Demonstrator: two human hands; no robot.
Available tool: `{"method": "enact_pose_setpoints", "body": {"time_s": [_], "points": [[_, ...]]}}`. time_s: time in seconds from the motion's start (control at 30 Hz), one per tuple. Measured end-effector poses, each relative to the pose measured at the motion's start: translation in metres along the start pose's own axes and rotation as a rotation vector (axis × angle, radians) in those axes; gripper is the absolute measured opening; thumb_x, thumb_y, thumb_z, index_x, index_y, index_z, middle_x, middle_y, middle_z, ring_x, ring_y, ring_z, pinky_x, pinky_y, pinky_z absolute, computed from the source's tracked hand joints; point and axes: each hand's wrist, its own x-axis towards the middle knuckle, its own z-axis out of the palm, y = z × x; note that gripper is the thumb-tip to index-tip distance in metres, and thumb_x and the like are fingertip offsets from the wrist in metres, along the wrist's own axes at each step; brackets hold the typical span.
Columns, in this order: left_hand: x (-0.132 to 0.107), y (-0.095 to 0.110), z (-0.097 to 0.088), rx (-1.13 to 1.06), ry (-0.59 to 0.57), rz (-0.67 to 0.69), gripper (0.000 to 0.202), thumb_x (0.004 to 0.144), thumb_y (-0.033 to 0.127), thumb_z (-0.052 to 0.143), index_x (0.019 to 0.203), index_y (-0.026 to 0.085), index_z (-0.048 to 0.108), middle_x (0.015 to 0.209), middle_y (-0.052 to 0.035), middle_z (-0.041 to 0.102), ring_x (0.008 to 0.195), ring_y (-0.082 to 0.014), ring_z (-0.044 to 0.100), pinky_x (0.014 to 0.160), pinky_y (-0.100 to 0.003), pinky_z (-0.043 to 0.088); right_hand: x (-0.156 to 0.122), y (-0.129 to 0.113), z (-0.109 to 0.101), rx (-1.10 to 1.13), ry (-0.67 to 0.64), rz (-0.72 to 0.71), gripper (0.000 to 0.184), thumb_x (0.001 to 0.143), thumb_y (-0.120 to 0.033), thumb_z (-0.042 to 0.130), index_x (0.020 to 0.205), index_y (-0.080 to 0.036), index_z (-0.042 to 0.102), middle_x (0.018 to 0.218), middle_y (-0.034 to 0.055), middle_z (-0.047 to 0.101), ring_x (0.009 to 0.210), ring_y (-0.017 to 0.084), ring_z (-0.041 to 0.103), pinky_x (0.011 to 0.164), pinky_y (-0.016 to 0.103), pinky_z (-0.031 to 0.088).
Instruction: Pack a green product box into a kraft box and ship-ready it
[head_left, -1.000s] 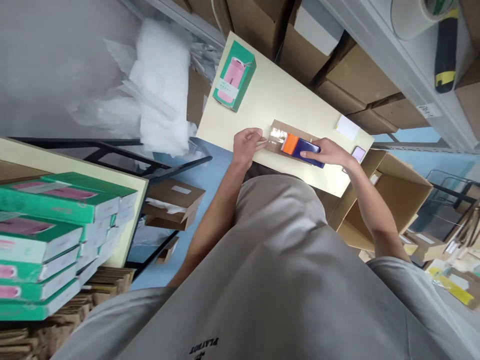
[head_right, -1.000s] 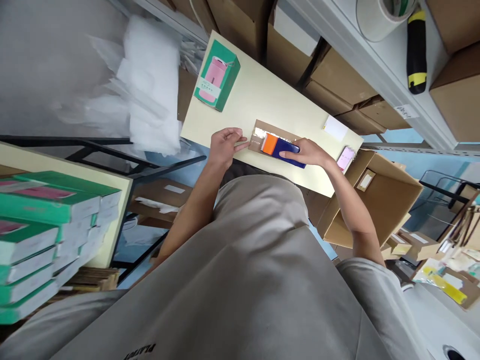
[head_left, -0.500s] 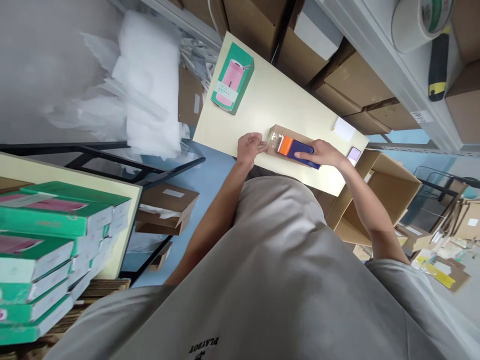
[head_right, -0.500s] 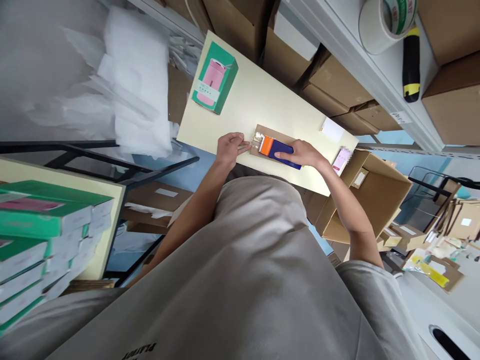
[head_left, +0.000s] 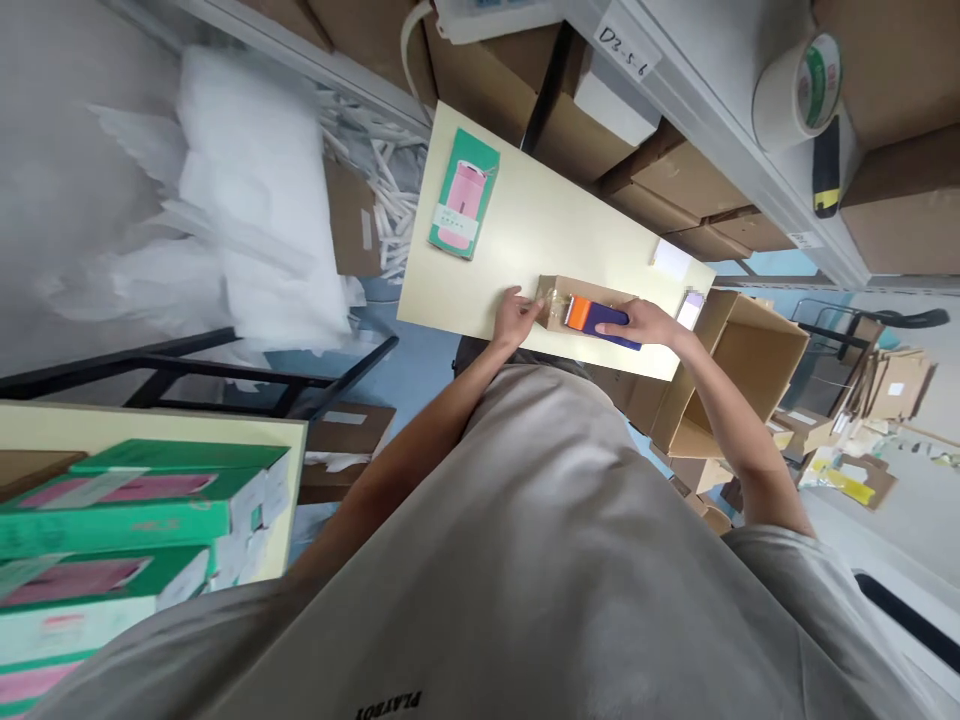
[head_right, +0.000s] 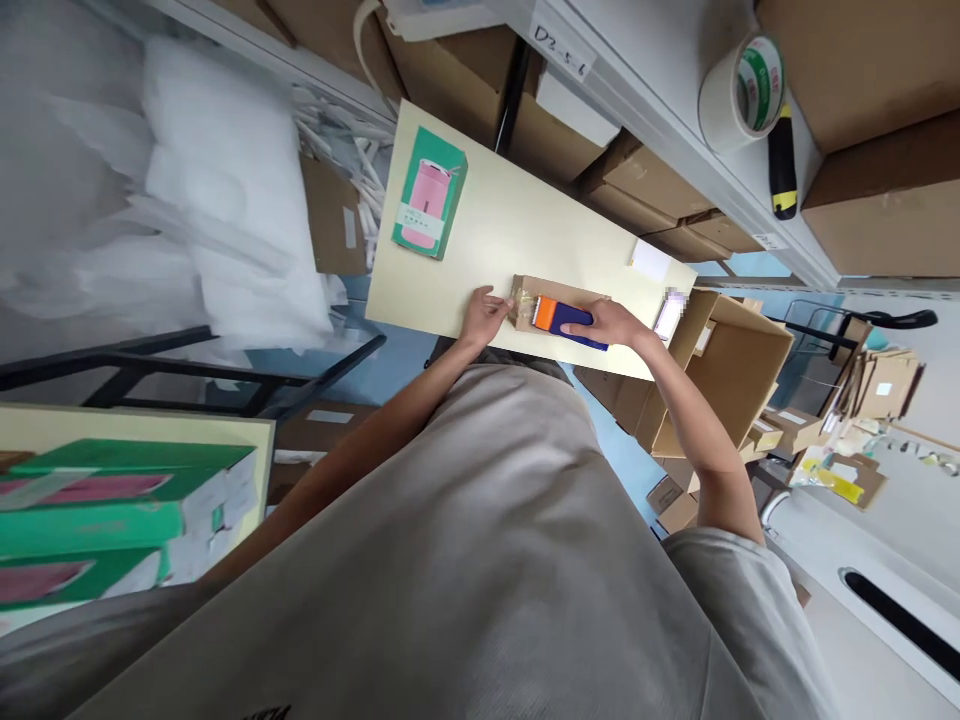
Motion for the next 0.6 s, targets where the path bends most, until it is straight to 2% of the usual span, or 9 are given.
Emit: {"method": "enact_pose_setpoints", "body": {"time_s": [0.1,0.17,0.27,0.33,0.47,0.6], "points": [[-0.009,0.019,-0.007,0.111,-0.098,-0.016,0.026,0.094,0.045,0.084,0.098,0.021,0.074,0.096,-0.0059,0.082,0.087,-0.0210,0.077,0.084,-0.032,0.059,-0.003,-0.006,0.000,-0.026,-0.027,0.065,0.074,0.094,-0.093,0.060,0.089,-0.021,0.074,0.074,0.0048,0.069,0.070,0.023,0.065,0.069,0.034,0.044],[-0.015,0.032,-0.008,0.171,-0.159,-0.009,0.024,0.092,0.041,0.088,0.097,0.022,0.074,0.094,-0.0048,0.083,0.085,-0.0217,0.078,0.084,-0.032,0.060,-0.004,-0.010,0.001,-0.034,-0.039,0.091,0.075,0.094,-0.093,0.061,0.092,-0.020,0.075,0.076,0.0062,0.071,0.072,0.024,0.066,0.070,0.035,0.044],[-0.020,0.044,-0.007,0.231,-0.127,-0.011,0.032,0.085,0.031,0.095,0.107,0.022,0.072,0.098,-0.0047,0.084,0.081,-0.0216,0.078,0.085,-0.034,0.061,-0.004,-0.013,0.001,-0.051,-0.042,0.101,0.074,0.095,-0.092,0.062,0.093,-0.019,0.076,0.078,0.0071,0.073,0.073,0.024,0.067,0.070,0.034,0.044],[-0.020,0.046,-0.006,0.218,-0.097,-0.008,0.033,0.084,0.024,0.094,0.108,0.022,0.072,0.103,-0.0059,0.085,0.082,-0.0219,0.079,0.087,-0.035,0.063,-0.004,-0.014,0.001,-0.070,-0.047,0.105,0.074,0.096,-0.091,0.061,0.094,-0.018,0.076,0.079,0.0073,0.073,0.073,0.023,0.067,0.070,0.033,0.043],[-0.016,0.039,-0.002,0.117,-0.094,-0.006,0.021,0.083,0.018,0.089,0.100,0.021,0.076,0.106,-0.0068,0.087,0.096,-0.0248,0.084,0.095,-0.038,0.066,-0.001,-0.012,0.001,-0.091,-0.051,0.094,0.071,0.099,-0.086,0.064,0.094,-0.017,0.078,0.079,0.0074,0.074,0.074,0.023,0.068,0.072,0.033,0.044],[-0.012,0.029,0.007,-0.013,-0.032,0.014,0.024,0.084,0.016,0.084,0.107,0.020,0.081,0.114,-0.0089,0.087,0.106,-0.0272,0.085,0.104,-0.043,0.068,0.007,-0.009,0.005,-0.127,0.003,0.060,0.065,0.102,-0.079,0.066,0.094,-0.016,0.078,0.083,0.0104,0.077,0.083,0.027,0.072,0.077,0.034,0.048]]}}
